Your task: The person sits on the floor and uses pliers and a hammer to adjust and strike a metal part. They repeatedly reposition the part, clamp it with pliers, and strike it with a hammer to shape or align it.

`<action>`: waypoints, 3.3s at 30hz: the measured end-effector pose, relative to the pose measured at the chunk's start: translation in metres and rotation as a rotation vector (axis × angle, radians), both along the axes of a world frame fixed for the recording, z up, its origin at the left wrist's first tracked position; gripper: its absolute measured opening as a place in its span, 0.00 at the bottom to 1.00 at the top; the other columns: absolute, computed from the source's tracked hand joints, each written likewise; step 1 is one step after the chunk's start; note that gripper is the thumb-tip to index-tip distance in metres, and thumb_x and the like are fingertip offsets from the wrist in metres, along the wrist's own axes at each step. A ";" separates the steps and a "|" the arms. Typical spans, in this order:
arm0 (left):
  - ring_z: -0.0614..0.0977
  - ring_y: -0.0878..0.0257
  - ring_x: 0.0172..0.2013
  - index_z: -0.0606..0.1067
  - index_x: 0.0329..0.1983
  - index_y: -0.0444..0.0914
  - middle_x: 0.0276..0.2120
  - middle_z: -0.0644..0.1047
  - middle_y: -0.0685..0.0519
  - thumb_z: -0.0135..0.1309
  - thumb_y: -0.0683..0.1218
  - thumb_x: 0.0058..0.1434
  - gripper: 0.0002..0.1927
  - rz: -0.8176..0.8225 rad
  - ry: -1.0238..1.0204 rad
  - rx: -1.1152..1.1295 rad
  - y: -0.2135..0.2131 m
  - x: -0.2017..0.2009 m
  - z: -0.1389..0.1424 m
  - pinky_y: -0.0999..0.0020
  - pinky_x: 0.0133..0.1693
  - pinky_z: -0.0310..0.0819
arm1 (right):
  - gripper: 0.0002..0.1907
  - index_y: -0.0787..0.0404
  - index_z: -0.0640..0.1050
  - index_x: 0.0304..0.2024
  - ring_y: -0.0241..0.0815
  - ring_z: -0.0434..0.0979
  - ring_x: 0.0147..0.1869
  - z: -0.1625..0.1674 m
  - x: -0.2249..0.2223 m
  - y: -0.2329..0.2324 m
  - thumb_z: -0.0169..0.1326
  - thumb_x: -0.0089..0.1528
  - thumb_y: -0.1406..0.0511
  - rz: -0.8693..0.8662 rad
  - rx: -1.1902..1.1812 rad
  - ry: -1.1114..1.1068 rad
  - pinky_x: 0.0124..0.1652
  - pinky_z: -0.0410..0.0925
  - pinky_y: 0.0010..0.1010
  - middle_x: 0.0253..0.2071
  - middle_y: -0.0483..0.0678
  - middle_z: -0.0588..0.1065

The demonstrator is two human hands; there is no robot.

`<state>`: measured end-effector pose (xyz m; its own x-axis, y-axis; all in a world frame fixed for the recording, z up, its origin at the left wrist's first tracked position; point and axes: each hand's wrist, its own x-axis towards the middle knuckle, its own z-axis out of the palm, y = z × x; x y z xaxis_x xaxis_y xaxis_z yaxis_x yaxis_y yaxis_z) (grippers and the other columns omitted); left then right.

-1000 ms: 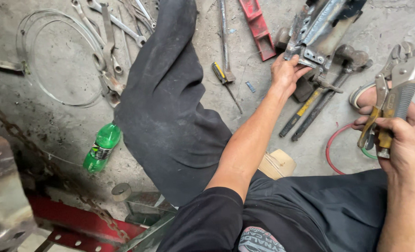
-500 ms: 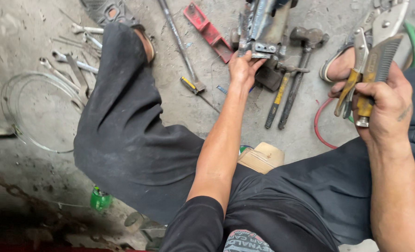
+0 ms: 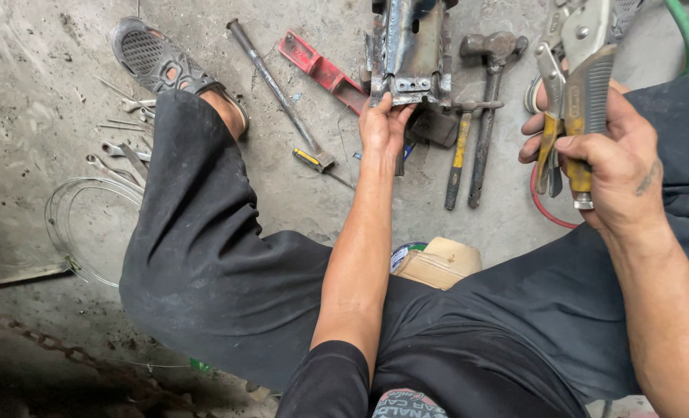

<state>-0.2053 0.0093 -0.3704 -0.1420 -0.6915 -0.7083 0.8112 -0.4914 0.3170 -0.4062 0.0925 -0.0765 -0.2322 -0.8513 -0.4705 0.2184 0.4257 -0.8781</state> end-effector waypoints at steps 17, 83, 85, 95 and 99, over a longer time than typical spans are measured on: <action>0.80 0.42 0.53 0.65 0.63 0.30 0.54 0.75 0.38 0.46 0.37 0.69 0.19 -0.074 0.044 -0.026 0.008 0.008 -0.029 0.39 0.57 0.75 | 0.28 0.67 0.67 0.62 0.46 0.81 0.47 0.027 -0.006 -0.006 0.44 0.58 0.70 -0.103 -0.007 -0.017 0.48 0.76 0.37 0.49 0.58 0.75; 0.84 0.50 0.47 0.63 0.64 0.33 0.49 0.79 0.42 0.51 0.41 0.71 0.21 -0.013 -0.116 0.109 -0.008 -0.020 0.008 0.50 0.49 0.82 | 0.39 0.70 0.69 0.70 0.52 0.81 0.54 -0.104 -0.042 0.020 0.45 0.52 0.80 0.134 0.637 0.103 0.58 0.70 0.44 0.52 0.63 0.79; 0.84 0.51 0.46 0.64 0.64 0.33 0.49 0.79 0.43 0.52 0.41 0.71 0.20 -0.012 -0.112 0.118 -0.008 -0.020 0.008 0.51 0.48 0.83 | 0.39 0.71 0.69 0.69 0.53 0.81 0.55 -0.104 -0.040 0.022 0.45 0.52 0.80 0.129 0.650 0.076 0.58 0.69 0.45 0.53 0.64 0.79; 0.84 0.53 0.44 0.64 0.60 0.31 0.47 0.79 0.43 0.54 0.41 0.70 0.19 -0.050 -0.230 0.144 -0.012 -0.027 0.008 0.54 0.44 0.85 | 0.33 0.72 0.68 0.65 0.57 0.84 0.54 -0.118 -0.083 0.057 0.51 0.55 0.74 0.135 0.521 -0.112 0.53 0.76 0.51 0.51 0.66 0.76; 0.84 0.51 0.45 0.64 0.61 0.31 0.48 0.79 0.42 0.53 0.41 0.71 0.19 -0.019 -0.203 0.133 -0.013 -0.028 0.009 0.53 0.45 0.84 | 0.31 0.74 0.70 0.64 0.59 0.85 0.53 -0.119 -0.088 0.058 0.53 0.56 0.74 0.223 0.571 -0.057 0.53 0.72 0.52 0.49 0.66 0.76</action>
